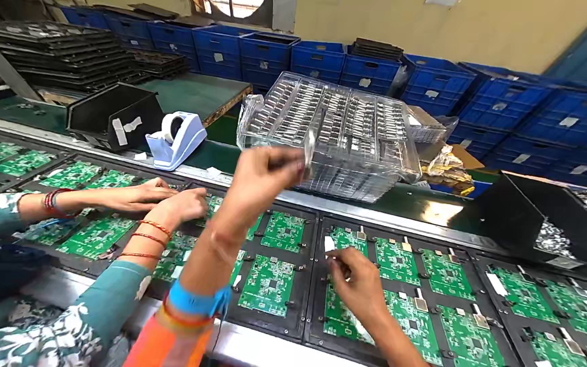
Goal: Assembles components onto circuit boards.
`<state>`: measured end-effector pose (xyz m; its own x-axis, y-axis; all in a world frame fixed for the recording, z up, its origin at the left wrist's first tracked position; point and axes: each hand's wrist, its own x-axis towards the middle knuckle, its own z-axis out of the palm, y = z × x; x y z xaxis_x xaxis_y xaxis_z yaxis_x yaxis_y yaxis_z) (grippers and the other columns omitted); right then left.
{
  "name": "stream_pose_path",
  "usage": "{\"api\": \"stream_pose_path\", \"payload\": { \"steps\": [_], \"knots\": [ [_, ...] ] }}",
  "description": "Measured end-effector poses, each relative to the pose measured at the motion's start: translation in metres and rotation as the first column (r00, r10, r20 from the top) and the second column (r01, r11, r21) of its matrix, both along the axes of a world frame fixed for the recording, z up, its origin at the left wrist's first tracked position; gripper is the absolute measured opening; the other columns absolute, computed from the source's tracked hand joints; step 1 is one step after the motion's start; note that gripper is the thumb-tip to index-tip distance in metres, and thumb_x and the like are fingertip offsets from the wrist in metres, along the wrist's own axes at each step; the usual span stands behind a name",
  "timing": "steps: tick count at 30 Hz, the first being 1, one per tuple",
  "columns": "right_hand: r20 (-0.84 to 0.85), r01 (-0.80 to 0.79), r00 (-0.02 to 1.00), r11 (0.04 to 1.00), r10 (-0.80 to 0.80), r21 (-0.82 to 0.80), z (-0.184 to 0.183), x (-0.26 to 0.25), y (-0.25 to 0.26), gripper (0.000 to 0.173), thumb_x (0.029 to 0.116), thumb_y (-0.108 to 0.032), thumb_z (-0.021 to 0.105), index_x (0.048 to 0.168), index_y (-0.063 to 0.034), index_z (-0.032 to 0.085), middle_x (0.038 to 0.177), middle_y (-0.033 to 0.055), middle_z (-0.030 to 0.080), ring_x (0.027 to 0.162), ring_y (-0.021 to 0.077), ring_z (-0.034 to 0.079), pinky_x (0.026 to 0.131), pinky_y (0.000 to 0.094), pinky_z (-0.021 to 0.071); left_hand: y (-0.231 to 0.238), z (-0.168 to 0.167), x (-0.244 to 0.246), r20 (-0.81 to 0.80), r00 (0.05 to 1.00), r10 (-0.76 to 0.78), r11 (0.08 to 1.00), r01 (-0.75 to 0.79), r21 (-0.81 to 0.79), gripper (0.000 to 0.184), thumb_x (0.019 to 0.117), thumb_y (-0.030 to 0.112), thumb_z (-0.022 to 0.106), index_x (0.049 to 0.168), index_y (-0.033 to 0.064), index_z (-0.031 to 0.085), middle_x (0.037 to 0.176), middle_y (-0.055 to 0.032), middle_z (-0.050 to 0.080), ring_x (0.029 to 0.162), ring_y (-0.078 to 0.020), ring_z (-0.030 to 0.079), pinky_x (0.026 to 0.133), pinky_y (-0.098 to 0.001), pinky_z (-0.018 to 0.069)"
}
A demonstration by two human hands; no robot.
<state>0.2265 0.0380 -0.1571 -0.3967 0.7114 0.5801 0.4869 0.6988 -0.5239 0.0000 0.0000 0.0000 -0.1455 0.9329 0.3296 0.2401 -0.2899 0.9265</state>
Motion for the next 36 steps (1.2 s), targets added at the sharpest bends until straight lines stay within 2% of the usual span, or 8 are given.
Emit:
{"api": "stream_pose_path", "payload": {
  "steps": [5,10,16,19,24,31,34,36],
  "knots": [
    [-0.004,-0.195,0.981,0.981,0.195,-0.007,0.018,-0.016,0.001,0.056,0.0880,-0.005,0.072,0.141,0.0030,0.056,0.142,0.0225,0.056,0.115,0.0290,0.067,0.088,0.0415,0.0615,-0.033,-0.098,0.006,0.644,0.760,-0.085,0.908,0.325,-0.264,0.023,0.1008,-0.006,0.048,0.106,-0.0041,0.070,0.096,-0.0123,0.075,0.085,-0.0177,0.075,0.083,-0.0320,0.0625],
    [0.039,-0.292,0.956,0.956,0.291,0.010,0.017,-0.033,0.000,0.032,0.0850,-0.001,0.073,0.117,0.0036,0.070,0.127,0.0218,0.064,0.103,0.0265,0.070,0.087,0.0375,0.0606,-0.042,-0.114,0.000,0.827,0.562,0.001,0.870,0.407,-0.278,0.027,0.1007,-0.006,0.044,0.102,-0.0017,0.071,0.098,-0.0128,0.076,0.085,-0.0164,0.075,0.083,-0.0279,0.0623],
    [0.176,-0.202,0.958,0.967,0.229,-0.159,0.005,-0.040,-0.003,0.033,0.0862,-0.003,0.069,0.119,0.0018,0.071,0.129,0.0228,0.057,0.091,0.0254,0.068,0.075,0.0385,0.0610,-0.034,-0.126,-0.008,0.773,0.602,0.201,0.906,0.185,-0.380,0.021,0.1035,-0.004,0.048,0.116,-0.0053,0.064,0.109,-0.0156,0.073,0.092,-0.0197,0.075,0.086,-0.0291,0.0609],
    [0.335,-0.190,0.905,0.954,0.261,-0.231,0.002,-0.038,-0.002,0.036,0.0884,-0.006,0.070,0.124,0.0010,0.067,0.120,0.0180,0.066,0.106,0.0302,0.068,0.091,0.0470,0.0575,-0.033,-0.129,-0.008,0.764,0.612,0.206,0.906,0.176,-0.385,0.020,0.1030,-0.005,0.048,0.114,-0.0060,0.065,0.107,-0.0159,0.073,0.092,-0.0201,0.075,0.088,-0.0300,0.0606],
    [0.422,-0.172,0.877,0.970,0.229,-0.170,-0.006,-0.036,0.000,0.017,0.0847,-0.004,0.074,0.101,-0.0011,0.073,0.101,0.0153,0.072,0.100,0.0333,0.069,0.091,0.0498,0.0551,-0.033,-0.129,-0.006,0.749,0.637,0.182,0.909,0.182,-0.375,0.019,0.1025,-0.006,0.049,0.113,-0.0065,0.065,0.103,-0.0147,0.074,0.089,-0.0192,0.075,0.087,-0.0300,0.0613],
    [0.437,-0.180,0.869,0.971,0.233,-0.159,-0.006,-0.029,0.003,0.004,0.0867,-0.004,0.073,0.089,-0.0020,0.076,0.105,0.0156,0.073,0.103,0.0330,0.069,0.090,0.0484,0.0563,-0.033,-0.132,-0.004,0.749,0.636,0.183,0.893,0.211,-0.398,0.017,0.1018,-0.005,0.052,0.111,-0.0066,0.066,0.101,-0.0146,0.074,0.089,-0.0201,0.075,0.086,-0.0311,0.0617],
    [0.446,-0.156,0.865,0.968,0.231,-0.197,0.000,-0.025,0.005,0.007,0.0891,-0.009,0.071,0.092,-0.0052,0.077,0.111,0.0156,0.070,0.108,0.0337,0.065,0.092,0.0486,0.0543,-0.032,-0.132,-0.005,0.756,0.628,0.186,0.876,0.242,-0.417,0.017,0.1023,-0.005,0.051,0.110,-0.0068,0.066,0.100,-0.0144,0.074,0.087,-0.0193,0.075,0.085,-0.0310,0.0619],
    [0.364,-0.159,0.905,0.969,0.221,-0.191,0.004,-0.025,0.004,0.024,0.0900,-0.011,0.071,0.112,-0.0066,0.076,0.127,0.0197,0.064,0.113,0.0360,0.064,0.092,0.0512,0.0554,-0.032,-0.133,-0.005,0.775,0.607,0.174,0.858,0.294,-0.422,0.019,0.1029,-0.005,0.048,0.111,-0.0068,0.065,0.101,-0.0147,0.074,0.086,-0.0184,0.074,0.083,-0.0301,0.0619]
  ]
}}
